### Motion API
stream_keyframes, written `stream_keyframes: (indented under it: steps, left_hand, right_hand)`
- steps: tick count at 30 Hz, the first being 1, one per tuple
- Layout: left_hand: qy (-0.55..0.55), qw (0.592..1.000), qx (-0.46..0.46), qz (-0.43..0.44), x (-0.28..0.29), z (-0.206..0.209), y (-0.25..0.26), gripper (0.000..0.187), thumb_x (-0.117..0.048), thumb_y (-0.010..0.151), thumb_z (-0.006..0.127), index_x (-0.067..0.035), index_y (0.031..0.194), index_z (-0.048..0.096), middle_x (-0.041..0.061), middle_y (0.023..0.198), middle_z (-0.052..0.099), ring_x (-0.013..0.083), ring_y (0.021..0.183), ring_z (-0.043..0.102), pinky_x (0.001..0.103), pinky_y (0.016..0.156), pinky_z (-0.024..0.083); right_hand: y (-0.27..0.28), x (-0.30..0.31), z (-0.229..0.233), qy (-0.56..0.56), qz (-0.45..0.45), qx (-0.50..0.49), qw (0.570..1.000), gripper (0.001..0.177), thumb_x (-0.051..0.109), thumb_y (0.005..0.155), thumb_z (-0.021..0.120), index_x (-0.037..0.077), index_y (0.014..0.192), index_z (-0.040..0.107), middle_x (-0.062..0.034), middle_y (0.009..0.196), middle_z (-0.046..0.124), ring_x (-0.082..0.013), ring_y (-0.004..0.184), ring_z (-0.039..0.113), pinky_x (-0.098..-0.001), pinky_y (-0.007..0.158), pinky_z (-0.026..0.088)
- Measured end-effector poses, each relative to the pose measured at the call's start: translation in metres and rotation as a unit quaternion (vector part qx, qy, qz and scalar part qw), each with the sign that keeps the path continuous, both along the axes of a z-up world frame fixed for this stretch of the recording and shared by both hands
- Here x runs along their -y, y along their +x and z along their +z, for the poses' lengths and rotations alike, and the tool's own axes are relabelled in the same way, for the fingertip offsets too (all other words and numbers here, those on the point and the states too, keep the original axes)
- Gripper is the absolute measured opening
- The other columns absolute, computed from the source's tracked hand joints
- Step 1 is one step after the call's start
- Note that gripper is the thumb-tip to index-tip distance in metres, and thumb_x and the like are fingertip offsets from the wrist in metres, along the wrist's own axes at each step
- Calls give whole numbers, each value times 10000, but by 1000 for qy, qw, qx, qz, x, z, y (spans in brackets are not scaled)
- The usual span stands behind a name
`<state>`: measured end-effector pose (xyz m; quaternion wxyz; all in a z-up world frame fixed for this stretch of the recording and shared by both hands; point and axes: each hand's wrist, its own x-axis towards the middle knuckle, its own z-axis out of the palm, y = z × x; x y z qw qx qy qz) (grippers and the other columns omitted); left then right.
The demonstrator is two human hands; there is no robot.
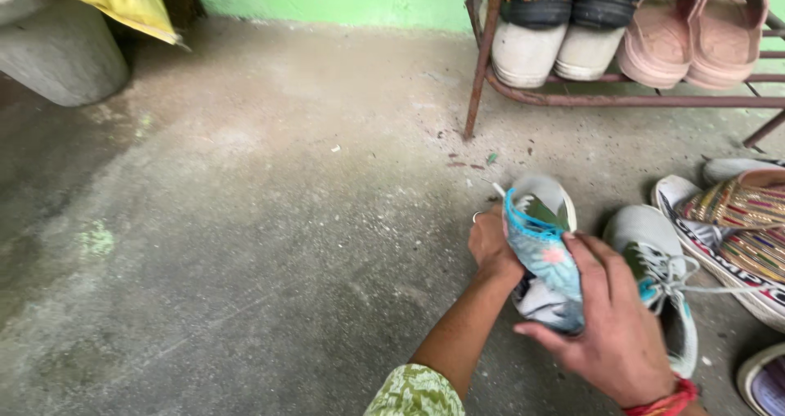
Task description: The person cleans several pairs of shoes using a cloth. They wipe the patterned slip-on shoes, white sneakers, and woven sandals, then place the cleaned shoes on a metal shoe rack.
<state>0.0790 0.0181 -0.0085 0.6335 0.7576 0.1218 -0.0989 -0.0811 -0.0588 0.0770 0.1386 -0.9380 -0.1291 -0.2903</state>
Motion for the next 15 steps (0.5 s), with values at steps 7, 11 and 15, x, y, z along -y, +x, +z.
stream_keyframes:
  steps: [7, 11, 15]
  left_hand:
    - [267, 936, 3, -230, -15, 74, 9, 375, -193, 795, 740, -70, 1150, 754, 195, 1253, 707, 340, 1183, 684, 415, 975, 572]
    - [309, 917, 54, -246, -3, 104, -5, 474, -275, 769, 783, -44, 1178, 716, 175, 1233, 693, 330, 1181, 672, 429, 959, 552]
    - [388, 878, 269, -80, 13, 124, -27, 472, -334, 747, 786, -12, 1081, 701, 183, 1106, 700, 315, 1116, 673, 447, 896, 539]
  right_hand:
    - [31, 46, 54, 192, -65, -217, 955, 1084, 363, 557, 957, 51, 1482, 487, -157, 1223, 683, -272, 1106, 697, -406, 975, 565]
    - [55, 88, 56, 324, -120, -348, 871, 1005, 246, 600, 985, 74, 1487, 546, -193, 1130, 759, -317, 981, 798, -458, 907, 642]
    - [63, 120, 47, 343, -134, -333, 868, 991, 192, 588, 969, 121, 1485, 554, -176, 1114, 777, -295, 961, 816, -438, 889, 627]
